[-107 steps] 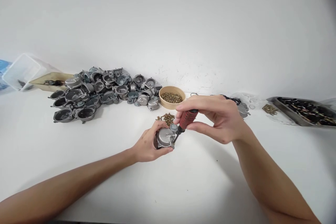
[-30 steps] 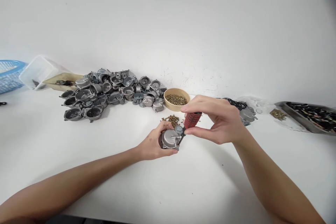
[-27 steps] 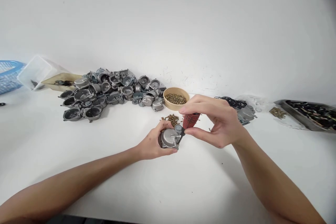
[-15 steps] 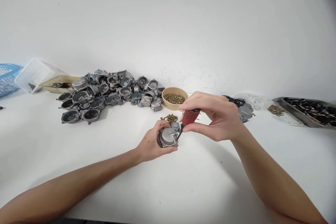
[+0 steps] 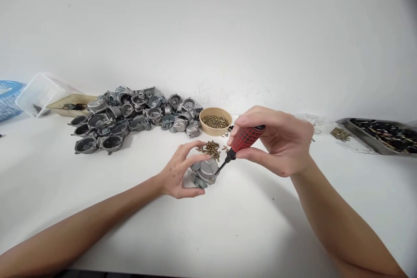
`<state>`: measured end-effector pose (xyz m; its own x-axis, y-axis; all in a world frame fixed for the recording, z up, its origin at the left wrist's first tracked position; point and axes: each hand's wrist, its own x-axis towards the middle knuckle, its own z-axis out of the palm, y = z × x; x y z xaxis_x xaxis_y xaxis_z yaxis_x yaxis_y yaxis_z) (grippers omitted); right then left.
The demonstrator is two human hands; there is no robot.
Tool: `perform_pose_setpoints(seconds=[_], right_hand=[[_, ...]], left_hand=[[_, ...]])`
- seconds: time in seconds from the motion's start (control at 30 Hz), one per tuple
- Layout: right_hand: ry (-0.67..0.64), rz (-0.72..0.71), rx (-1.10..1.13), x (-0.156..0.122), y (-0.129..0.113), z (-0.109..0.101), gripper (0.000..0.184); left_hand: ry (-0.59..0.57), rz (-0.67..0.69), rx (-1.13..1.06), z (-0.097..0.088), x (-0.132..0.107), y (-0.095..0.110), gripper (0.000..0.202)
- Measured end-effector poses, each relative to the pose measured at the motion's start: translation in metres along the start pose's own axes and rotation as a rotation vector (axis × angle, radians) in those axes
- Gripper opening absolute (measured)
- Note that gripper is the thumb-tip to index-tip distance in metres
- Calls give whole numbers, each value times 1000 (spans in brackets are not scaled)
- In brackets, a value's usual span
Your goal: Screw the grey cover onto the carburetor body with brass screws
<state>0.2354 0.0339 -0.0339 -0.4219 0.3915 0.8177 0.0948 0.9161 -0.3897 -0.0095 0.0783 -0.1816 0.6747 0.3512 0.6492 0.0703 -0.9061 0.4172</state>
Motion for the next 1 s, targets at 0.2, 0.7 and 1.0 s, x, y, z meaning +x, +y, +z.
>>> perform_pose_setpoints(seconds=[0.2,0.7,1.0], right_hand=[[-74,-11,12,-2,6,6,43],[-107,63,-39,-7,14,8,47],[-143,107,70,-6,14,5,48]], left_hand=[[7,39,5,8,0,5,55],[-2,-44,-152,14,-1,4,39],[-15,-6,-193,12,4,-4,39]])
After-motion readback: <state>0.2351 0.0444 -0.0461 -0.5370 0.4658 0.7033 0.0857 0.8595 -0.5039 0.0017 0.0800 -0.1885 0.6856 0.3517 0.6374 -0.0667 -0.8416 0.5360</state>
